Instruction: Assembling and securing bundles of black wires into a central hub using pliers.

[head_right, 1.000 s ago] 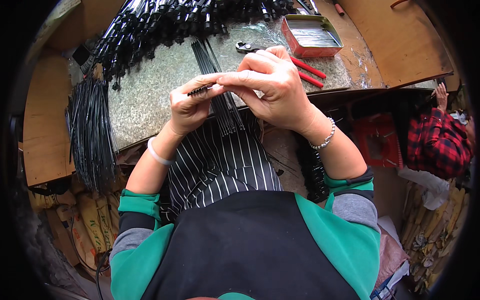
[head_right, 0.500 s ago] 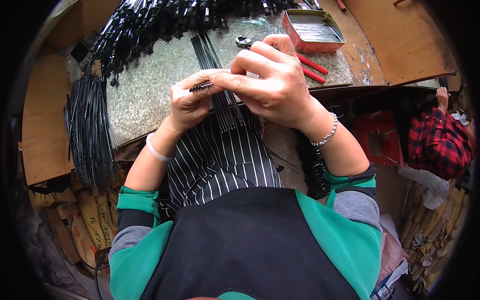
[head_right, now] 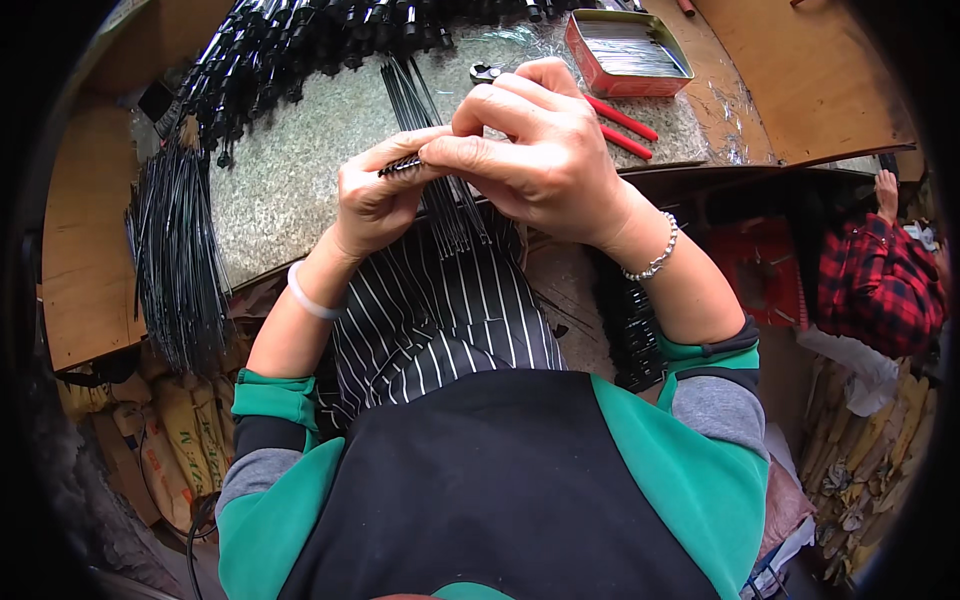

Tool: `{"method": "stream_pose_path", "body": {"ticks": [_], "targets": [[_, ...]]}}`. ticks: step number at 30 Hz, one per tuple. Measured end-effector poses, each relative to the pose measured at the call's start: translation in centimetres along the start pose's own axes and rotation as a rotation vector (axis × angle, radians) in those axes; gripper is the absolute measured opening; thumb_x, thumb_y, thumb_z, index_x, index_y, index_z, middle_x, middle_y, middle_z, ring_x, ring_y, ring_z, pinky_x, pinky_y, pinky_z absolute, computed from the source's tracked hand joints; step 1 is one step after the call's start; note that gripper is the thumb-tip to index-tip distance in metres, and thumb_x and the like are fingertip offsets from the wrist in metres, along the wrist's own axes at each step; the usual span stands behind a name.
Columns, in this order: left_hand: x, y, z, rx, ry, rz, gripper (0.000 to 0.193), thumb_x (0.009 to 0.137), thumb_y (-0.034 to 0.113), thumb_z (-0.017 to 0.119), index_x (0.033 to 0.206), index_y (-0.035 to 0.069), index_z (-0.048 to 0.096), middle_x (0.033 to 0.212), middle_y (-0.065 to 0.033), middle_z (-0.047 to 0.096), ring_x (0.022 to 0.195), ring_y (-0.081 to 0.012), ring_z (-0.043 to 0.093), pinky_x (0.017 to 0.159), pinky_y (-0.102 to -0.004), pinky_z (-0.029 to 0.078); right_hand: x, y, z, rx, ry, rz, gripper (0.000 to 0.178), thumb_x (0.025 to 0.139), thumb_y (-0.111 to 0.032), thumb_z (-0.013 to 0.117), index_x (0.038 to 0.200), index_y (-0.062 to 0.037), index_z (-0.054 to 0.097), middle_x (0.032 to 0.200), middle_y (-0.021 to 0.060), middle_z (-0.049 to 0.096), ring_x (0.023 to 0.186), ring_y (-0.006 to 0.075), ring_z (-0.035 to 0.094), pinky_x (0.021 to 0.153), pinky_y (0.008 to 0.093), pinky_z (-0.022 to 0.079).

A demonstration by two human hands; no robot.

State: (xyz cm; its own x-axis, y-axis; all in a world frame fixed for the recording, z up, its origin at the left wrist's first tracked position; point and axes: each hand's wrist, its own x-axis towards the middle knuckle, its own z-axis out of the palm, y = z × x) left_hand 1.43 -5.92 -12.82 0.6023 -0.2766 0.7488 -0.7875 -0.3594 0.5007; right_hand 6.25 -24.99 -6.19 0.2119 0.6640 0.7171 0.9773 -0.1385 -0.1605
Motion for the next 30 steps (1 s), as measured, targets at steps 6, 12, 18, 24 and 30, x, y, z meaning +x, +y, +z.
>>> {"method": "stream_pose_path", "body": {"ticks": [6, 12, 18, 24, 30], "targets": [[-1.0, -0.6, 0.0, 0.018, 0.044, -0.007, 0.049, 0.061, -0.014, 0.053, 0.1, 0.012, 0.067, 0.106, -0.012, 0.064, 0.092, -0.029, 0.064, 0.076, -0.0337, 0.054, 0.4, -0.6, 0.4, 0.015, -0.013, 0.013, 0.032, 0.068, -0.006, 0.07, 0.1, -0.011, 0.067, 0.074, 0.0001, 0.057, 0.066, 0.0152, 0.051, 0.067, 0.0289, 0.036], [-0.5, -0.3, 0.0, 0.006, 0.032, 0.002, 0.045, 0.062, -0.013, 0.055, 0.099, 0.012, 0.066, 0.105, -0.0122, 0.064, 0.091, -0.0291, 0.065, 0.074, -0.0337, 0.054, -0.3, -0.6, 1.0, 0.105, -0.034, 0.072, 0.036, 0.07, -0.003, 0.067, 0.106, -0.0112, 0.066, 0.076, 0.0007, 0.057, 0.069, 0.0158, 0.052, 0.068, 0.0291, 0.037], [-0.3, -0.1, 0.2, 0.021, 0.019, 0.008, 0.041, 0.065, -0.011, 0.058, 0.098, 0.012, 0.066, 0.105, -0.0118, 0.064, 0.09, -0.0286, 0.065, 0.072, -0.0331, 0.054, 0.2, -0.3, 0.3, -0.046, -0.029, -0.093, 0.039, 0.065, -0.003, 0.067, 0.103, -0.0141, 0.067, 0.077, -0.0003, 0.057, 0.069, 0.0154, 0.051, 0.068, 0.0292, 0.037], [-0.3, -0.1, 0.3, 0.012, 0.041, 0.007, 0.039, 0.067, -0.01, 0.059, 0.1, 0.012, 0.066, 0.106, -0.0113, 0.064, 0.09, -0.0282, 0.065, 0.072, -0.033, 0.054, -0.1, -0.3, 0.7, 0.004, -0.02, -0.037, 0.039, 0.063, -0.005, 0.067, 0.101, -0.0145, 0.068, 0.078, -0.0008, 0.057, 0.067, 0.0153, 0.051, 0.067, 0.0297, 0.038], [-0.1, 0.3, 0.2, 0.026, 0.007, -0.013, 0.038, 0.069, -0.008, 0.062, 0.101, 0.012, 0.066, 0.104, -0.0112, 0.064, 0.089, -0.0282, 0.064, 0.071, -0.033, 0.054, 0.0, -0.9, 0.6, -0.108, 0.002, -0.084, 0.036, 0.066, -0.005, 0.067, 0.102, -0.0121, 0.067, 0.08, 0.0003, 0.057, 0.069, 0.016, 0.052, 0.067, 0.0299, 0.039]]}}
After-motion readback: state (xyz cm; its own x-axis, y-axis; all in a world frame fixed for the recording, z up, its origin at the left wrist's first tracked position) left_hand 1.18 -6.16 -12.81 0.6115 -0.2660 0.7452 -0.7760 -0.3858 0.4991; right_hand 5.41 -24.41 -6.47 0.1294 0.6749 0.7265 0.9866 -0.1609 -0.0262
